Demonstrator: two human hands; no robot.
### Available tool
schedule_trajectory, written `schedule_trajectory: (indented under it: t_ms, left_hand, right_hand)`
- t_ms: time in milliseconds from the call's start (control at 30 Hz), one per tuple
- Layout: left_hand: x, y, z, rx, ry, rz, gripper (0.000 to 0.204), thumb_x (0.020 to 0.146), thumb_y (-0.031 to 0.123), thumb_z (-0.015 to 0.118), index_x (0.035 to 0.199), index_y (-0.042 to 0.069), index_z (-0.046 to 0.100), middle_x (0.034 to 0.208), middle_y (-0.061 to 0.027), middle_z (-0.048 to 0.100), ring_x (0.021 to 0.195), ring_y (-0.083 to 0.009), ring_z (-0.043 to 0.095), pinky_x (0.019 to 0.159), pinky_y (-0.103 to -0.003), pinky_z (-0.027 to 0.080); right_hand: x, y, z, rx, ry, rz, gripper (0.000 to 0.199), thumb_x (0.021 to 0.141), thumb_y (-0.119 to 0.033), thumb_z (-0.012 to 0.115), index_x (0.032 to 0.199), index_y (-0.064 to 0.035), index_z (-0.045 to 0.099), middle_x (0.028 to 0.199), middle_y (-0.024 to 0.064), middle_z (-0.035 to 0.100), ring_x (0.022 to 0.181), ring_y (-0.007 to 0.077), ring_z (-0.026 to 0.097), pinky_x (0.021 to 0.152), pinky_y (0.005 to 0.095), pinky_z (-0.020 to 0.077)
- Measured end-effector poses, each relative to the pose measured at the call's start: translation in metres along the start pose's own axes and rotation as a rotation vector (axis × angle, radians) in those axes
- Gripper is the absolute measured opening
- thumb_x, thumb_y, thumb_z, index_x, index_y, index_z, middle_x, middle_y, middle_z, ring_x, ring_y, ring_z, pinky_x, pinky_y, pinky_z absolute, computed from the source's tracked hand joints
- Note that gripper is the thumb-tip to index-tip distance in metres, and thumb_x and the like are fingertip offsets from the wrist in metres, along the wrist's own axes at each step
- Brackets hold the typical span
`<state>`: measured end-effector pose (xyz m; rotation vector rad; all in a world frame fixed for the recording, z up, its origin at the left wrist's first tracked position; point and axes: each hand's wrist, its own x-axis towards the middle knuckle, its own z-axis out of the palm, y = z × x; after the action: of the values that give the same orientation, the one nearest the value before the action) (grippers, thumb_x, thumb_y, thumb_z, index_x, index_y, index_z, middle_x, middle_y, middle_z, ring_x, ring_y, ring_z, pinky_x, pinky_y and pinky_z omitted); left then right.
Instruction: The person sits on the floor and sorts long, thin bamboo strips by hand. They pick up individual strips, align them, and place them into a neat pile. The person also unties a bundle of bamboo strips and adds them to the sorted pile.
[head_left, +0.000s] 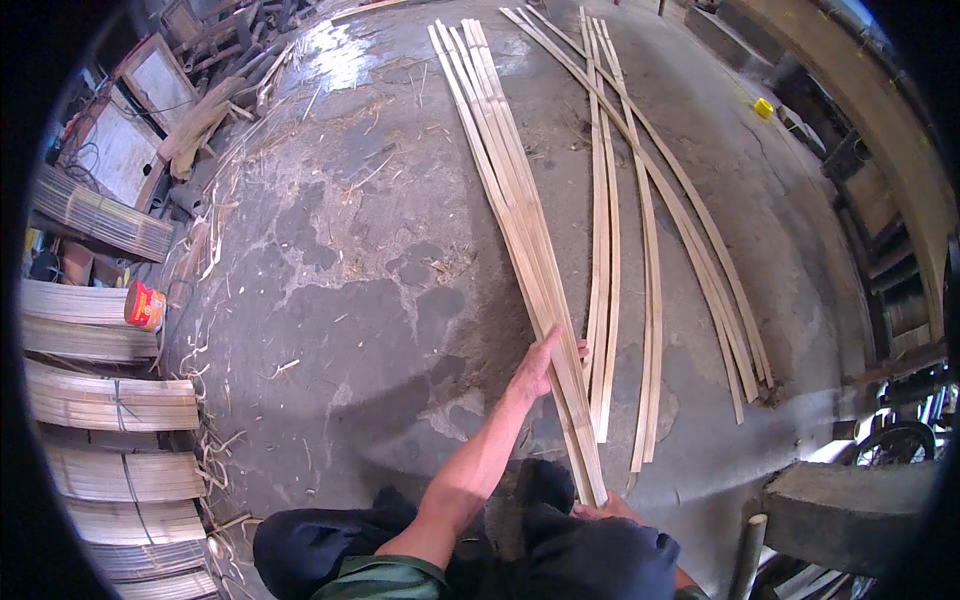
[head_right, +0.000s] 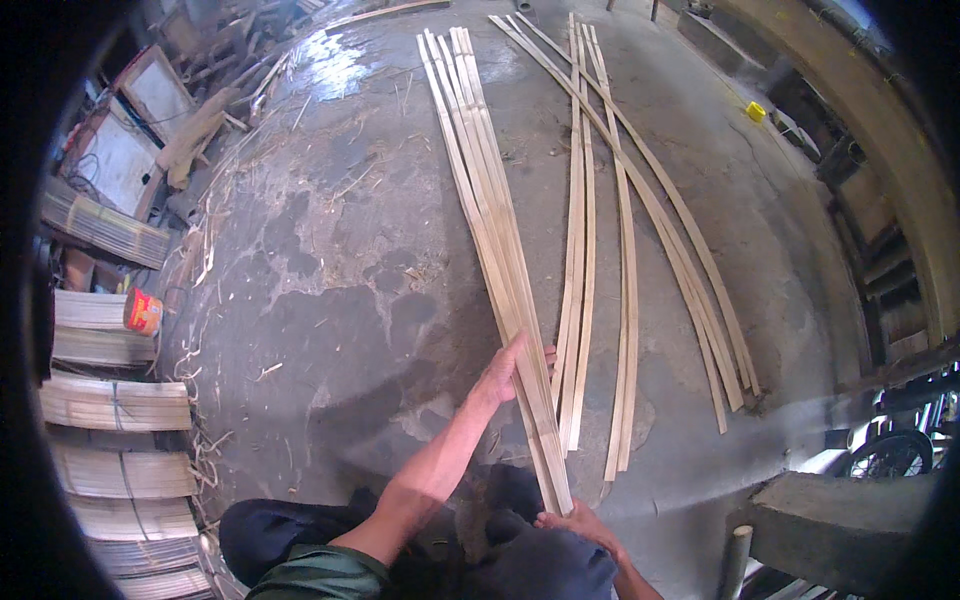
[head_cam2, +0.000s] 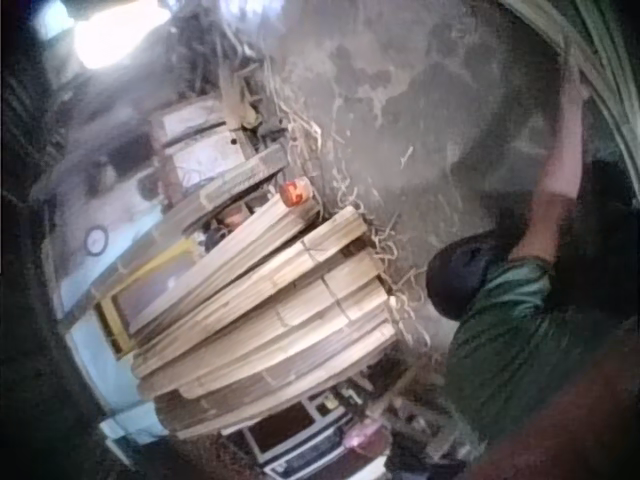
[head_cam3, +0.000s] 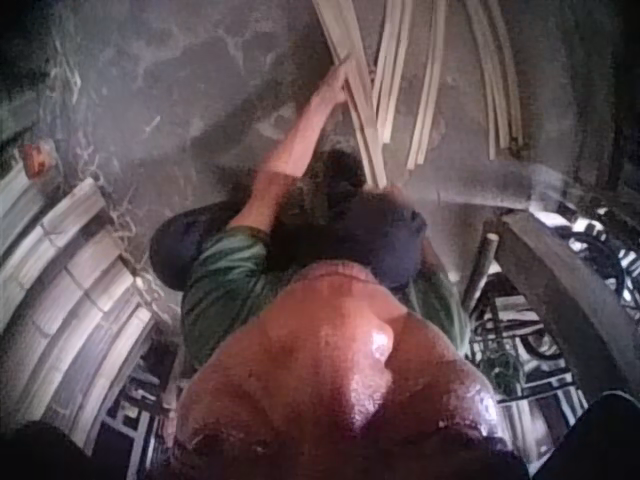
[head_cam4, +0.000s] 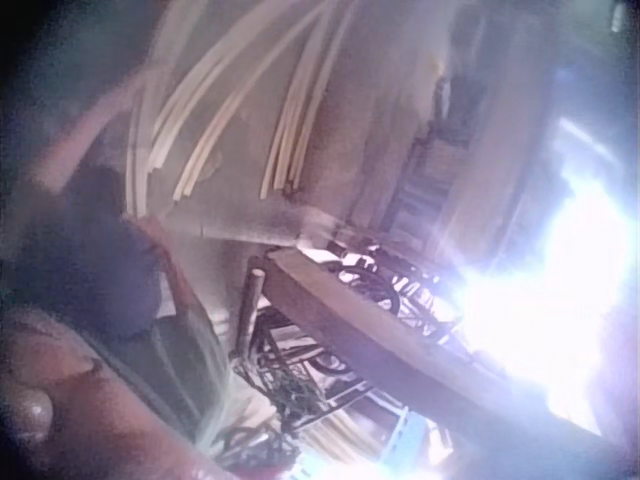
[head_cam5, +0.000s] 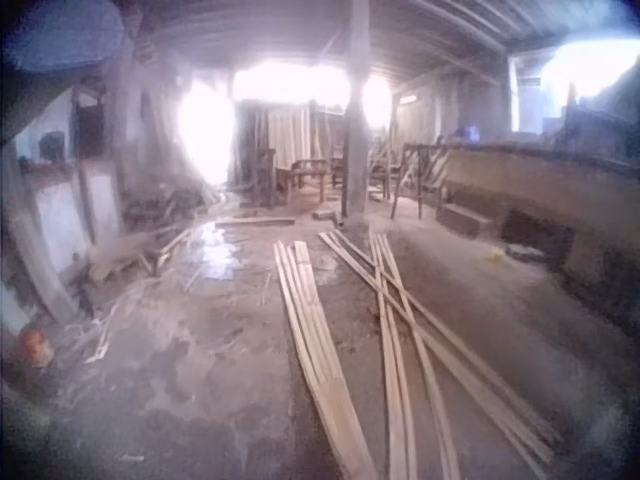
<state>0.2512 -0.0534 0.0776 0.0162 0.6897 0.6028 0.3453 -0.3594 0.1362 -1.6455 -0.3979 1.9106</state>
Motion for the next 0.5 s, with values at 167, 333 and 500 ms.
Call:
schedule_trajectory:
  t_ms: [167,333,500]
  left_hand:
    - [-0.010,-0.013,0.045,0.379,-0.094,0.372,0.024,0.091,0.019,0.067,0.099,-0.002,0.057,0.078,-0.0100,0.062,0.067,-0.0208,0.063,0.063,-0.037,0.057]
    - [0.030,0.003,0.026,0.469,0.224,0.313,0.025,0.087,0.022,0.071,0.085,0.000,0.059,0.068,-0.0083,0.061,0.055,-0.0175,0.061,0.045,-0.031,0.049]
    - [0.054,0.048,0.023,0.489,0.033,0.427,0.027,0.089,0.029,0.070,0.088,0.004,0.059,0.068,-0.0038,0.060,0.060,-0.0163,0.060,0.053,-0.034,0.050]
  right_hand:
    - [-0.015,-0.012,-0.013,-0.133,0.073,-0.057,0.037,0.083,-0.027,0.076,0.107,-0.0017,0.063,0.083,0.0057,0.068,0.074,0.0140,0.065,0.071,0.0299,0.0523]
    - [0.026,-0.009,-0.013,-0.122,-0.054,-0.044,0.033,0.086,-0.031,0.073,0.096,-0.0030,0.059,0.075,0.0043,0.064,0.066,0.0133,0.063,0.061,0.0285,0.0515]
    - [0.059,-0.051,0.005,-0.013,-0.139,-0.187,0.025,0.092,-0.026,0.065,0.093,-0.0032,0.055,0.070,0.0029,0.060,0.059,0.0143,0.061,0.054,0.0297,0.0513]
